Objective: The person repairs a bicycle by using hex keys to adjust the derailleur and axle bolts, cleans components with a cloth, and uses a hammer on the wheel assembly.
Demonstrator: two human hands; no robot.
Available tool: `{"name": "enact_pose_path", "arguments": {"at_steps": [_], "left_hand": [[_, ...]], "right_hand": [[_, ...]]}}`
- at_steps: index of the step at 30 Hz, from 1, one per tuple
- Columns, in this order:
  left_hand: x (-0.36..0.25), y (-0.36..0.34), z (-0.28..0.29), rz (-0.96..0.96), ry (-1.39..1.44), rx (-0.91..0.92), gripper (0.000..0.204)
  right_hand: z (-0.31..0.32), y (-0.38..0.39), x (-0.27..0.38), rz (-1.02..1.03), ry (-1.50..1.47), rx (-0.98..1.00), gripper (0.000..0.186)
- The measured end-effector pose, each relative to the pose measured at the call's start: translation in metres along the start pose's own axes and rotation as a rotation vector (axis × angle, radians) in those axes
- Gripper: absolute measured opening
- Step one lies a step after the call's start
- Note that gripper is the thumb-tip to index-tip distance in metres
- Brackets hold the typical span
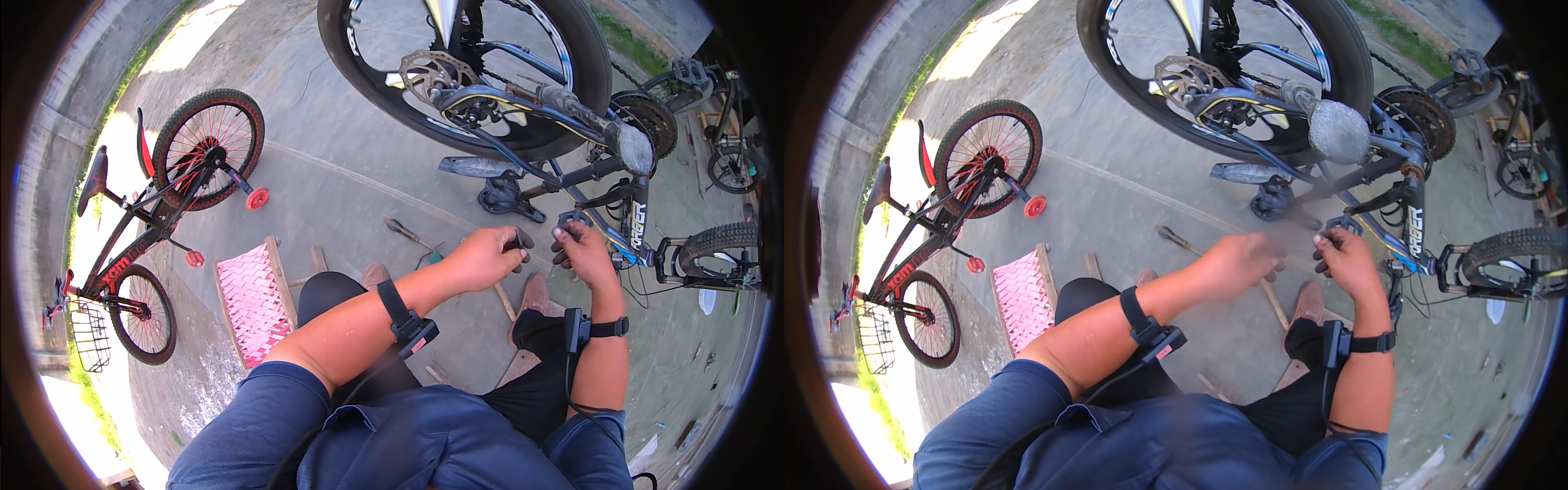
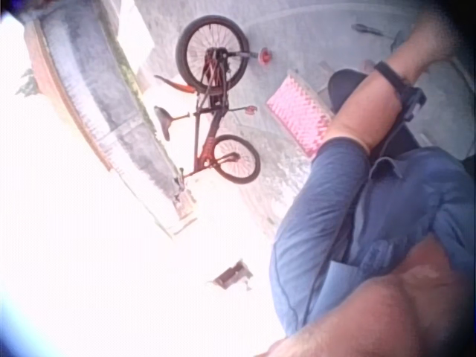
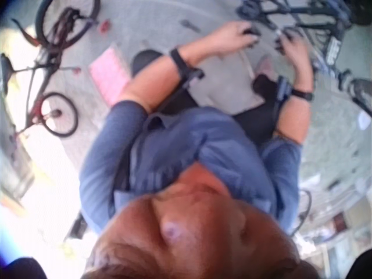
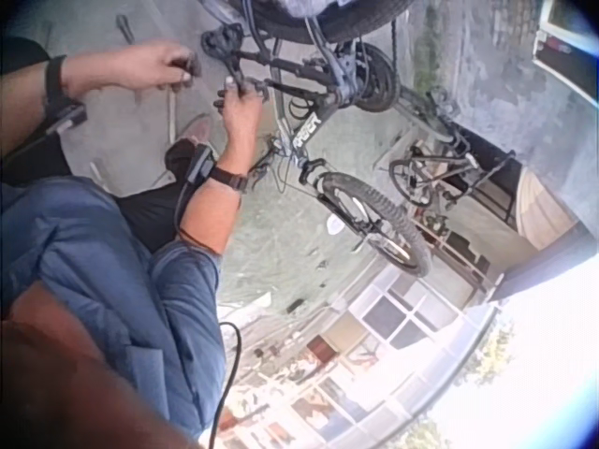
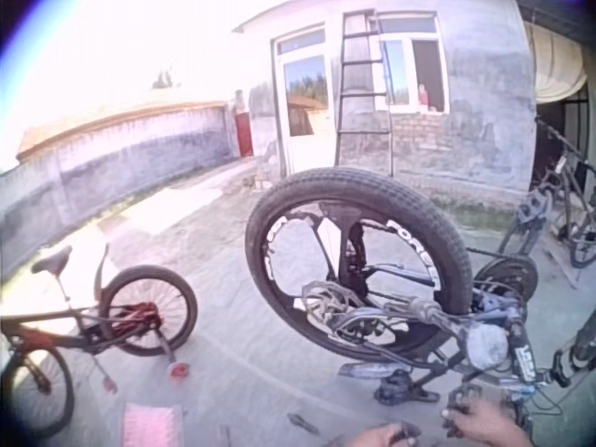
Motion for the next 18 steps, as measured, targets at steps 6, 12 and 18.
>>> {"name": "enact_pose_path", "arguments": {"at_steps": [6,12,18], "left_hand": [[-0.015,0.003,-0.002,0.089,0.159,0.01,0.031],[0.001,0.003,-0.007,-0.159,0.139,0.124,0.037],[-0.002,0.002,-0.007,-0.174,-0.22,-0.05,0.03]], "right_hand": [[-0.042,0.012,0.017,-0.212,-0.411,0.193,0.026],[-0.048,0.0,0.003,-0.185,-0.605,0.196,0.025],[-0.041,0.001,0.011,-0.141,-0.63,0.088,0.028]]}}
Point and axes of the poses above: each hand's wrist, its own y-axis away from the middle knuckle, its own z-axis out of the back of the hand, x = y × z, the point moved 1 cm from there along -y, towards the middle knuckle, and after that the axes turned 12 degrees about -x, right-handed, at the moved point
